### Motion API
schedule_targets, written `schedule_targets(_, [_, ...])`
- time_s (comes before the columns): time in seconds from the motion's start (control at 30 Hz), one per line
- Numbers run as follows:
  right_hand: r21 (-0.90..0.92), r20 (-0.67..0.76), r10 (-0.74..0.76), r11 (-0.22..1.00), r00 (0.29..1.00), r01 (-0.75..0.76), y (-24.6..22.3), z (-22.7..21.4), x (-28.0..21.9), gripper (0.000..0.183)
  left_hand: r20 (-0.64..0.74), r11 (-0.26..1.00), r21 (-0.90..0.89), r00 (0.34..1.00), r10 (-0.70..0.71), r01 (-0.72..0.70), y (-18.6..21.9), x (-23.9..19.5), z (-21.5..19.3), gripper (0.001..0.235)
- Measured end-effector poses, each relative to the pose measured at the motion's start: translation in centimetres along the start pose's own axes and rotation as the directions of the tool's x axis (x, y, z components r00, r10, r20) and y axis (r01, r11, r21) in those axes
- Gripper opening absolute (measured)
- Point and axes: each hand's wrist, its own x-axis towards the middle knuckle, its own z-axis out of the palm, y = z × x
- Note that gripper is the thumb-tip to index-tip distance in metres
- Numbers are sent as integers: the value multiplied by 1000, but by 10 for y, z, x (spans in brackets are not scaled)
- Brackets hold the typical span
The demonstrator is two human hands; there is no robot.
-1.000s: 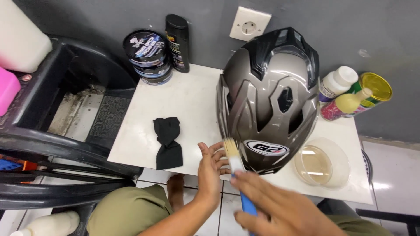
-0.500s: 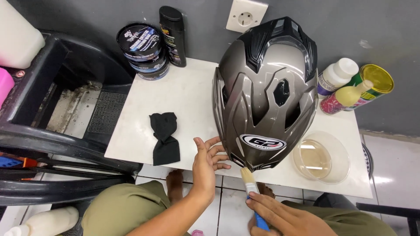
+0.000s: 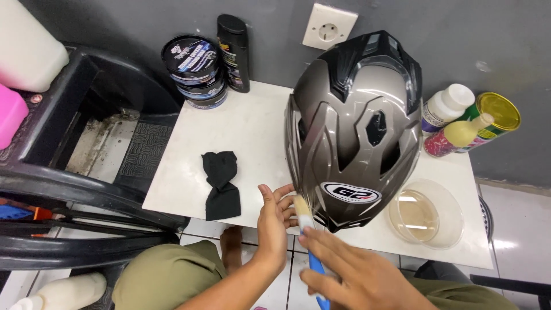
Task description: The person cleans a gray motorcycle helmet placed on a white table. They use a blue brush to apply a liquid from a bowl onto the helmet's surface, then wipe it with a black cloth.
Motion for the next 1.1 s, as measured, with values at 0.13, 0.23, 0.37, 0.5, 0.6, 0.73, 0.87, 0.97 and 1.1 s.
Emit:
schedule_targets(0.13, [-14, 86, 36, 999, 996, -35, -9, 0, -3, 18, 37, 1000, 22, 999, 0, -1, 0, -1, -3, 90])
schedule_targets(0.23, [39, 70, 72, 996, 995, -75, -2, -14, 8, 26, 25, 1000, 3, 1000, -4, 4, -3, -1, -2, 87])
schedule_targets(0.37, [26, -10, 30, 999, 1000, -29, 38, -19, 11, 25, 36, 999, -22, 999, 28, -27, -10, 5, -2, 86])
schedule_targets(0.5, [-161, -269, 58, 981, 961, -104, 43, -32, 55, 16, 39, 1000, -13, 999, -4, 5, -2, -1, -1, 85])
schedule_targets(0.6, [-158, -246, 44, 984, 968, -85, 32, -24, 54, 22, 44, 1000, -14, 999, 2, -1, -1, -3, -2, 85])
schedule_targets(0.73, [-96, -67, 107, 989, 992, -113, -1, -6, 46, 28, -12, 995, -13, 995, -102, 101, 24, -25, 2, 87])
schedule_targets(0.87, [-88, 14, 204, 975, 979, -202, -6, 3, 35, 23, -29, 975, 18, 975, -219, 219, 37, -34, 3, 88])
schedule_targets(0.97, [67, 101, 186, 979, 977, -194, 12, -12, 41, 70, -12, 984, -51, 985, -170, 170, 24, -23, 1, 87])
schedule_targets(1.1, [-238, -72, 73, 967, 995, -88, 36, -14, 77, 16, 67, 979, -173, 993, -100, 110, 6, -16, 0, 64])
